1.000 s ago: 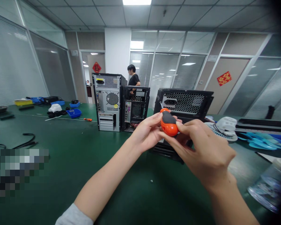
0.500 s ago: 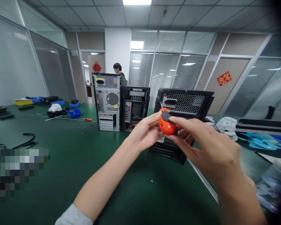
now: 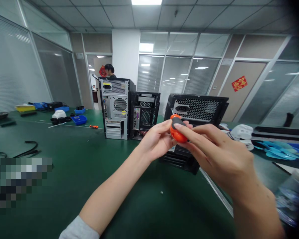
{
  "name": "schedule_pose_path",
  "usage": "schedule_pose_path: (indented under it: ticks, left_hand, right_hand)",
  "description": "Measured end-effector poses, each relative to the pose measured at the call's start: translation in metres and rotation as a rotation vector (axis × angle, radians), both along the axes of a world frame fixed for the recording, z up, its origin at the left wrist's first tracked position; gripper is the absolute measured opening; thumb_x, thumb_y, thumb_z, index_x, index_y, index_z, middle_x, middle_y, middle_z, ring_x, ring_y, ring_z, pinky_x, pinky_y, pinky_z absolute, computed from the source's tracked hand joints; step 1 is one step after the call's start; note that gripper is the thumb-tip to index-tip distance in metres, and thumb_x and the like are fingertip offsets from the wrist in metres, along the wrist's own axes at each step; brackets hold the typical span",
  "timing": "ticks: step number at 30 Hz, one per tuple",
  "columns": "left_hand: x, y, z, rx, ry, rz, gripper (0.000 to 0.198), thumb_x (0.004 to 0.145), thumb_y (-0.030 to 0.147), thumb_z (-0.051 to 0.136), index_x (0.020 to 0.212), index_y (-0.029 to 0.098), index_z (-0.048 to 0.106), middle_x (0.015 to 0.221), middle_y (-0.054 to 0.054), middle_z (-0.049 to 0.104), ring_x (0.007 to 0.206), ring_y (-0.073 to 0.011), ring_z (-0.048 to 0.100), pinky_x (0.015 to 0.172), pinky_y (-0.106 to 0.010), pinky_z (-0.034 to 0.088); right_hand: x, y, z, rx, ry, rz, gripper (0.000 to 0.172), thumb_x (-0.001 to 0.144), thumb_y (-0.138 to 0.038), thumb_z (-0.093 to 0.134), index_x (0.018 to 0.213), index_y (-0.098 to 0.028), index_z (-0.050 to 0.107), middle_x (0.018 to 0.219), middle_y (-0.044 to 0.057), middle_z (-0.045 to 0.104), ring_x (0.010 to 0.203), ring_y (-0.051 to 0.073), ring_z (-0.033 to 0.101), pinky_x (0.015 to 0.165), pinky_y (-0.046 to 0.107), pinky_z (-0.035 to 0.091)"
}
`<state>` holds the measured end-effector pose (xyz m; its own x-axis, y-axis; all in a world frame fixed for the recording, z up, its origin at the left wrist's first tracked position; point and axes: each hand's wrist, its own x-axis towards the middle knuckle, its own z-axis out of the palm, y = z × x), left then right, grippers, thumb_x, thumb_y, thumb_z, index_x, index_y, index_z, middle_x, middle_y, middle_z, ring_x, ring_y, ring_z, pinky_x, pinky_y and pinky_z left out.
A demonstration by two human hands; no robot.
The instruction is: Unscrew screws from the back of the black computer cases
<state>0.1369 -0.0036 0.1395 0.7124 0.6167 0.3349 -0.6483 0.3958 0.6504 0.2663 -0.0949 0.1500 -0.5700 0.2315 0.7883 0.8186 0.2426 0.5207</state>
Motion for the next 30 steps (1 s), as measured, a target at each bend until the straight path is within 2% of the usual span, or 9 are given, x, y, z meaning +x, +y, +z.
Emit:
schedule_pose_path:
  ticks: [4, 10, 18, 30]
  left_hand:
    - [0.002, -0.001, 0.001, -0.034, -0.002, 0.006, 0.031, 0.092, 0.011, 0.038, 0.114, 0.008, 0.059, 0.101, -0.013, 0.068, 0.085, -0.0155, 0.068, 0.063, -0.021, 0.050]
    - [0.002, -0.005, 0.003, -0.067, 0.016, 0.027, 0.036, 0.093, 0.016, 0.040, 0.125, 0.008, 0.054, 0.107, -0.014, 0.067, 0.090, -0.0163, 0.067, 0.065, -0.021, 0.050]
    - [-0.001, -0.007, 0.005, -0.104, 0.051, 0.034, 0.035, 0.095, 0.019, 0.040, 0.125, 0.009, 0.056, 0.105, -0.012, 0.067, 0.074, -0.0113, 0.064, 0.058, -0.020, 0.047]
    - [0.001, -0.005, 0.005, -0.125, 0.065, 0.043, 0.034, 0.094, 0.022, 0.044, 0.123, 0.010, 0.058, 0.103, -0.011, 0.068, 0.066, -0.0088, 0.061, 0.056, -0.020, 0.046]
  right_hand:
    - [0.002, 0.002, -0.002, 0.023, 0.002, 0.000, 0.049, 0.082, -0.002, 0.059, 0.128, -0.014, 0.051, 0.094, 0.003, 0.062, 0.071, 0.007, 0.057, 0.053, 0.019, 0.039]
    - [-0.004, 0.004, -0.002, 0.104, 0.017, 0.035, 0.044, 0.080, -0.001, 0.061, 0.123, -0.011, 0.054, 0.093, 0.004, 0.065, 0.075, 0.009, 0.061, 0.059, 0.019, 0.043]
    - [-0.009, 0.006, -0.002, 0.159, 0.019, 0.035, 0.038, 0.082, -0.008, 0.063, 0.119, -0.010, 0.056, 0.089, 0.005, 0.067, 0.075, 0.010, 0.062, 0.064, 0.019, 0.046]
    - [-0.012, 0.008, -0.004, 0.190, 0.023, 0.040, 0.034, 0.083, -0.009, 0.063, 0.116, -0.007, 0.057, 0.082, 0.006, 0.068, 0.069, 0.010, 0.062, 0.064, 0.020, 0.046]
